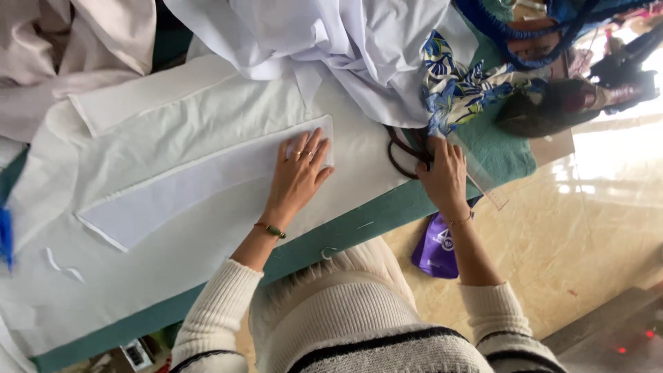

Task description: The person irons a white garment on a green table, then uses a blue pen to mark a section of the fabric. They fold the fabric, use scissors to cut along the marked line, and then iron the cut piece again.

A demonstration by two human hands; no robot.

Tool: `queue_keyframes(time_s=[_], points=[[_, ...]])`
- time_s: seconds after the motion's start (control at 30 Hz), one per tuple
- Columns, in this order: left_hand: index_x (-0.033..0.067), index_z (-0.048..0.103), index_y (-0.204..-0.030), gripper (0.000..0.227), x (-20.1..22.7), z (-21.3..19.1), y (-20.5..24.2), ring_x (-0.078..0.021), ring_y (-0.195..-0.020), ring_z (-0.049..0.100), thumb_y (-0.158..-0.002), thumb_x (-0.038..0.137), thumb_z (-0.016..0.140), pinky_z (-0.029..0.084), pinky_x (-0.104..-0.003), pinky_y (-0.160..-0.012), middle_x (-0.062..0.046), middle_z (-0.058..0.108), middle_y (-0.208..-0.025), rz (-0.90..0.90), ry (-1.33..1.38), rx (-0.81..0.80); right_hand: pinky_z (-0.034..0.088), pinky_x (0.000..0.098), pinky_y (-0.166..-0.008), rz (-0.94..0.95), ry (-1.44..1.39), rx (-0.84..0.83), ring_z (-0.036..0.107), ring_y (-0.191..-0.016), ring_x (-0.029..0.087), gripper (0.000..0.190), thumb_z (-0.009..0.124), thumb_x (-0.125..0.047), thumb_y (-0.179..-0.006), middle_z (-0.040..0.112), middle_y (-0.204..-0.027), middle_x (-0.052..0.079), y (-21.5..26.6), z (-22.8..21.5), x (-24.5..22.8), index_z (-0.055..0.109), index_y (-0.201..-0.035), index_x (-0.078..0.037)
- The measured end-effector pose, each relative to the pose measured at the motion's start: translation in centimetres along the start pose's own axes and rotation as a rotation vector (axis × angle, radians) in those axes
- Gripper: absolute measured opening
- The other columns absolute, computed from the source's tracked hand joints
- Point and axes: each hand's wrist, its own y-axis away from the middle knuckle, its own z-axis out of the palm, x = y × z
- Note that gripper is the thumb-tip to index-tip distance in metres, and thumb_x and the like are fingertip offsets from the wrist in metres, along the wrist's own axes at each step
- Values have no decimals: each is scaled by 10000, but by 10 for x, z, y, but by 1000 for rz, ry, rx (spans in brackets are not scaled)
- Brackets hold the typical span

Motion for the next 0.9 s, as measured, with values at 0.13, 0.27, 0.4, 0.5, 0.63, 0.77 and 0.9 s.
queue_keyframes(time_s=[0.13, 0.27, 0.4, 0.5, 0.63, 0.77, 0.9], points=[[212, 590, -1385, 479, -16, 4, -16, -208, -1275, 515, -951, 406, 650, 427, -431, -984, -34, 530, -1475, 39, -33, 32, 474, 499, -821, 133, 44, -42, 629, -949, 386, 462, 788, -215, -734, 648, -975, 159, 16, 3, -7, 579, -1120, -72], [208, 618, -1320, 424, -32, 9, -22, -228, -1231, 537, -917, 302, 708, 455, -405, -894, -20, 577, -1391, 47, 49, 65, 495, 419, -788, 299, 59, -66, 646, -881, 307, 275, 769, -344, -758, 614, -858, 53, 72, -25, -39, 632, -916, -165], [190, 596, -1346, 418, -45, 17, -21, -233, -1228, 524, -952, 301, 683, 452, -397, -892, -17, 559, -1402, 90, 163, 42, 488, 512, -776, 601, -72, -203, 657, -913, 360, 340, 746, -495, -848, 634, -896, 80, 180, -27, -57, 674, -972, -187], [187, 609, -1340, 443, -48, 17, -19, -241, -1215, 526, -926, 309, 707, 458, -404, -892, -22, 555, -1411, 98, 201, 40, 347, 319, -639, 742, -637, -64, 482, -728, 155, 306, 835, -284, -799, 465, -721, -20, 262, -9, -72, 585, -795, -108], [122, 647, -1293, 409, -48, 8, -18, -292, -1249, 519, -929, 273, 755, 436, -446, -998, -74, 542, -1457, 80, 381, 79, 417, 211, -609, 405, -1477, -86, 502, -698, 75, 423, 795, -254, -875, 583, -848, 2, 272, -27, -143, 537, -1180, -117], [114, 676, -1265, 408, -50, 3, -18, -292, -1240, 520, -904, 271, 784, 439, -429, -982, -74, 562, -1436, 94, 444, 69, 331, 202, -644, 525, -1472, -186, 379, -725, 69, 892, 622, -528, -938, 459, -944, 7, 242, -45, -208, 284, -1599, -34], [122, 680, -1215, 258, -51, -1, -17, -293, -1211, 528, -967, 194, 689, 435, -443, -988, -62, 582, -1388, 90, 488, 74, 246, 212, -539, 426, -1509, -307, 255, -637, 64, 918, 469, -678, -958, 373, -868, -9, 206, -49, -227, 271, -1610, -64]])
